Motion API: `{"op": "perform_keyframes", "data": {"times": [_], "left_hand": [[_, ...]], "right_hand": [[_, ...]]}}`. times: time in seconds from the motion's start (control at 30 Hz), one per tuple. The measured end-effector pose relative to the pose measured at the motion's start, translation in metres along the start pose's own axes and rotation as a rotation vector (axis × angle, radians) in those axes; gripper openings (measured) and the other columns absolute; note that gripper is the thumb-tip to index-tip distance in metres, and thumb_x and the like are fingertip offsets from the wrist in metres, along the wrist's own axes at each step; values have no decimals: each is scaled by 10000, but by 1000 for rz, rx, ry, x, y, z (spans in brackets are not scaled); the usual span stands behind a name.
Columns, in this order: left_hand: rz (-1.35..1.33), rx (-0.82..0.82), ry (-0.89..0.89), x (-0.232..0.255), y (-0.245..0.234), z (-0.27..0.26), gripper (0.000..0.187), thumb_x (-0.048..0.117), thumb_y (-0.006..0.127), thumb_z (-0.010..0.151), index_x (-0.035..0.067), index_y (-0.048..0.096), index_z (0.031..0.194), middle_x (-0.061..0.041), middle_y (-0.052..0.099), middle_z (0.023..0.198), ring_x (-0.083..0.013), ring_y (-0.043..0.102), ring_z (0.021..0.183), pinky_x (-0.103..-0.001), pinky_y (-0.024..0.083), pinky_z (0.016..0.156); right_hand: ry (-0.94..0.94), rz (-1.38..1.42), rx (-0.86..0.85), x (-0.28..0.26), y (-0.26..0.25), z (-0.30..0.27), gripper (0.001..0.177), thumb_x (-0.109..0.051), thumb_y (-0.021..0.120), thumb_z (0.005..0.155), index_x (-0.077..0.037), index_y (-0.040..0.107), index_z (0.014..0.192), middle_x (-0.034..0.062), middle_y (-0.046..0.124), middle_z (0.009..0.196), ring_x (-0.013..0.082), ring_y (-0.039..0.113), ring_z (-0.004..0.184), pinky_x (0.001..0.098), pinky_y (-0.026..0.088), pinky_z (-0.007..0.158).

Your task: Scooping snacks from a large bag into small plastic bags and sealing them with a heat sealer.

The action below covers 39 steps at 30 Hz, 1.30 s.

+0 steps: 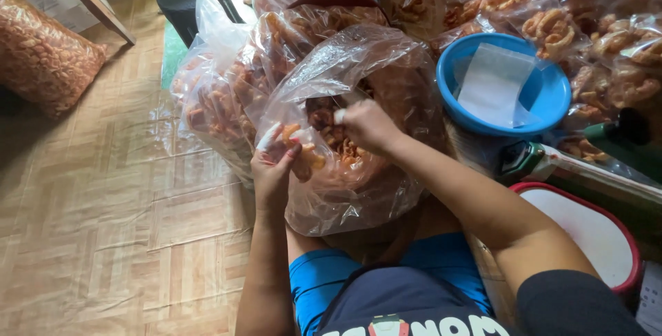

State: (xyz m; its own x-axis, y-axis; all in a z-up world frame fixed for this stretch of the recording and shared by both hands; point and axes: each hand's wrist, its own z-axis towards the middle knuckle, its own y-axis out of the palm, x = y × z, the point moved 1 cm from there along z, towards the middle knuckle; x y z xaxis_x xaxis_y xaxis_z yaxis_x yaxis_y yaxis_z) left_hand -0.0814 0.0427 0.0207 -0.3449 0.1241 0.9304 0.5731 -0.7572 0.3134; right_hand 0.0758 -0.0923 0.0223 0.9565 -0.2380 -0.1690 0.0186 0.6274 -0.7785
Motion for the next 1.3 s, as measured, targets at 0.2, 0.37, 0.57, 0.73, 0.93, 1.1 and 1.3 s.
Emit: {"op": "perform_keyframes", "data": {"times": [0.2, 0.37, 0.57, 0.73, 0.93, 1.1, 1.3], "left_hand": [[-9, 12, -36, 30, 14, -15, 549, 36, 746, 672, 23, 523, 1174, -114, 641, 828, -120, 589, 726, -258, 513, 693], [19, 29, -6, 8, 7, -12, 566, 35, 789, 595, 16, 581, 1122, -111, 579, 952, -118, 583, 823, -259, 503, 745], [51, -48, -20, -4, 0, -8, 581, 16, 750, 646, 43, 544, 1189, -96, 615, 927, -102, 578, 797, -226, 503, 741], [105, -44, -127, -12, 4, -5, 636, -27, 734, 633, 53, 506, 1221, -104, 591, 969, -123, 601, 767, -222, 529, 683], [179, -93, -185, 19, 40, -14, 665, 40, 733, 639, 132, 491, 1251, -105, 610, 922, -113, 601, 725, -215, 544, 643], [281, -119, -105, 22, 64, -17, 731, 19, 751, 584, 112, 480, 1258, -188, 611, 921, -173, 621, 765, -246, 546, 649], [505, -115, 101, 14, 71, -21, 715, 103, 752, 620, 142, 466, 1274, -217, 614, 904, -265, 636, 771, -314, 561, 644]], "right_hand": [[34, -465, -538, 32, 94, -34, 91, -256, 609, 690, -202, 652, 750, 15, 651, 715, 230, 580, 809, 481, 342, 808], [27, -550, -519, 40, 120, -45, 173, -319, 615, 658, -196, 670, 766, 28, 652, 713, 249, 565, 832, 548, 302, 825], [-24, -478, -295, 35, 114, -48, 266, -297, 710, 492, -174, 633, 715, 32, 603, 643, 241, 544, 747, 555, 310, 799], [352, -150, -366, 32, 56, -22, 168, -334, 670, 670, -227, 621, 791, 5, 648, 754, 242, 602, 823, 509, 324, 879], [286, 551, 179, -39, -135, 48, 333, 107, 568, 728, 103, 550, 1061, 160, 617, 793, 118, 518, 493, 135, 430, 361], [341, 315, 199, -55, -180, 54, 255, -96, 665, 703, -79, 606, 950, 53, 608, 768, 147, 527, 668, 231, 403, 600], [265, 166, 15, -58, -176, 49, 453, -9, 673, 647, 19, 591, 1092, 89, 574, 647, 117, 435, 456, 189, 377, 365]]}}
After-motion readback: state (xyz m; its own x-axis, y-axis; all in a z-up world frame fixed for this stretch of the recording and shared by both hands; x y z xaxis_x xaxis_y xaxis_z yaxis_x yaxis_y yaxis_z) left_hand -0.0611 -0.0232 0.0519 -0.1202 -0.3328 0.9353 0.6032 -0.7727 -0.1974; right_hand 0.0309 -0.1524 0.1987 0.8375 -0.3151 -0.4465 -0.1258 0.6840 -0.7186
